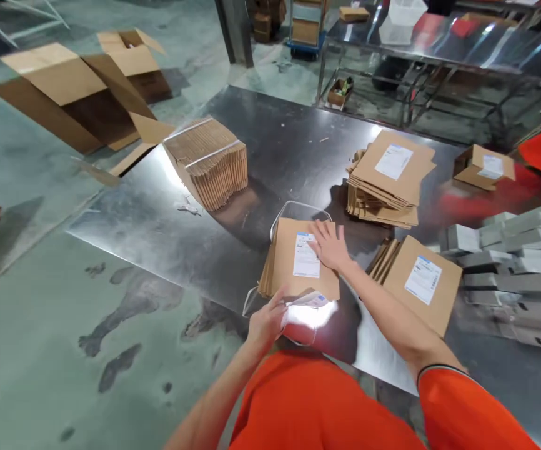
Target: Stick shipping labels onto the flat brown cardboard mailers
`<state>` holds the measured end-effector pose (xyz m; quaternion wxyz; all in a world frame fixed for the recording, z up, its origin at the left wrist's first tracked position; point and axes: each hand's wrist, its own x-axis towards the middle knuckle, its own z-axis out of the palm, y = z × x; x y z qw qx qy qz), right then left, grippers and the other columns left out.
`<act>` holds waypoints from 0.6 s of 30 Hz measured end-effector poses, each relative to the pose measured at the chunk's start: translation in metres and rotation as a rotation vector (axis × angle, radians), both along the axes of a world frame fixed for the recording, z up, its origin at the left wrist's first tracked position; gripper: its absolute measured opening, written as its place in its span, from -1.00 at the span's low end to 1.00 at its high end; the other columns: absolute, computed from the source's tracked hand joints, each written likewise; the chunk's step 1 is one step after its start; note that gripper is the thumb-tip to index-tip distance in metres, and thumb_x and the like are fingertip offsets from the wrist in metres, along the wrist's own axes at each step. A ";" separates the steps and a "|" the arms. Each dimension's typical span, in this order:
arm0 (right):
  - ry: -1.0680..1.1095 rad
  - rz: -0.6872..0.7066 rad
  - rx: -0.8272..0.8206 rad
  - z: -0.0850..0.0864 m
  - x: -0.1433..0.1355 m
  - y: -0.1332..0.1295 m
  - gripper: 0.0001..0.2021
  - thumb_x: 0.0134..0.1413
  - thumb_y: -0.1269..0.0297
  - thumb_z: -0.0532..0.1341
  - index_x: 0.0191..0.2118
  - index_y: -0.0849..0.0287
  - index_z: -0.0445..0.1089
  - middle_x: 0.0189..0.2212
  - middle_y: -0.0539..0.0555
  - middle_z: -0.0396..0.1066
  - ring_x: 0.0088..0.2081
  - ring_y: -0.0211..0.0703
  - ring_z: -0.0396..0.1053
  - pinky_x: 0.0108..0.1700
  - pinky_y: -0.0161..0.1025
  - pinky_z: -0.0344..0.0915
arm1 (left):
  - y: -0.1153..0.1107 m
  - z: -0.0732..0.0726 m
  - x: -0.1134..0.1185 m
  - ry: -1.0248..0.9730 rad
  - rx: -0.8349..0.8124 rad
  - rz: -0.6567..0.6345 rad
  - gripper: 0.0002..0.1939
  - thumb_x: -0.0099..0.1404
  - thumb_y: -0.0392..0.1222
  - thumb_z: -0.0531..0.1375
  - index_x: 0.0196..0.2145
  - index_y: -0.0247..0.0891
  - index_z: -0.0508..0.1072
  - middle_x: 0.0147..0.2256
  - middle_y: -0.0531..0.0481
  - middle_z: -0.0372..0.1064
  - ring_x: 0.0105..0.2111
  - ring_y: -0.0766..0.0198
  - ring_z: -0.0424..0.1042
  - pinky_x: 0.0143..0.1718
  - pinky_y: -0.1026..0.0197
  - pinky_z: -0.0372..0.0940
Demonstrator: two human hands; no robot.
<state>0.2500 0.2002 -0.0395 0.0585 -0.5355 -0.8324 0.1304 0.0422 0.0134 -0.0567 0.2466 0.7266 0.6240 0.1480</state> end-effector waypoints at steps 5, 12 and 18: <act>0.129 -0.515 -0.063 0.008 0.038 0.004 -0.42 0.32 -0.01 -0.07 0.26 0.31 0.20 0.19 0.46 0.23 0.18 0.24 0.24 0.10 0.22 0.23 | 0.004 0.012 -0.002 -0.325 -0.044 0.098 -0.76 0.27 -0.26 0.12 -0.43 -0.15 0.58 0.17 -0.08 0.37 -0.22 0.10 0.58 -0.30 0.23 0.38; 0.676 -0.632 -0.228 0.005 0.055 -0.072 -0.65 0.13 -0.01 0.13 -0.16 0.16 0.41 -0.33 0.11 0.47 -0.28 -0.08 0.38 -0.17 -0.15 0.34 | -0.002 0.010 -0.004 -0.529 -0.211 0.090 -0.67 0.30 -0.09 0.09 -0.14 -0.13 0.61 0.29 -0.04 0.20 0.22 0.02 0.29 0.19 0.04 0.25; 1.107 -0.845 -0.158 0.013 0.111 -0.091 -0.57 -0.01 -0.11 0.18 -0.20 0.17 0.35 -0.38 0.05 0.42 -0.34 -0.12 0.34 -0.23 -0.16 0.33 | 0.001 0.009 -0.005 -0.539 -0.256 0.111 -0.53 0.30 0.13 0.07 -0.06 -0.18 0.59 0.28 -0.08 0.22 0.26 0.00 0.22 0.27 -0.04 0.14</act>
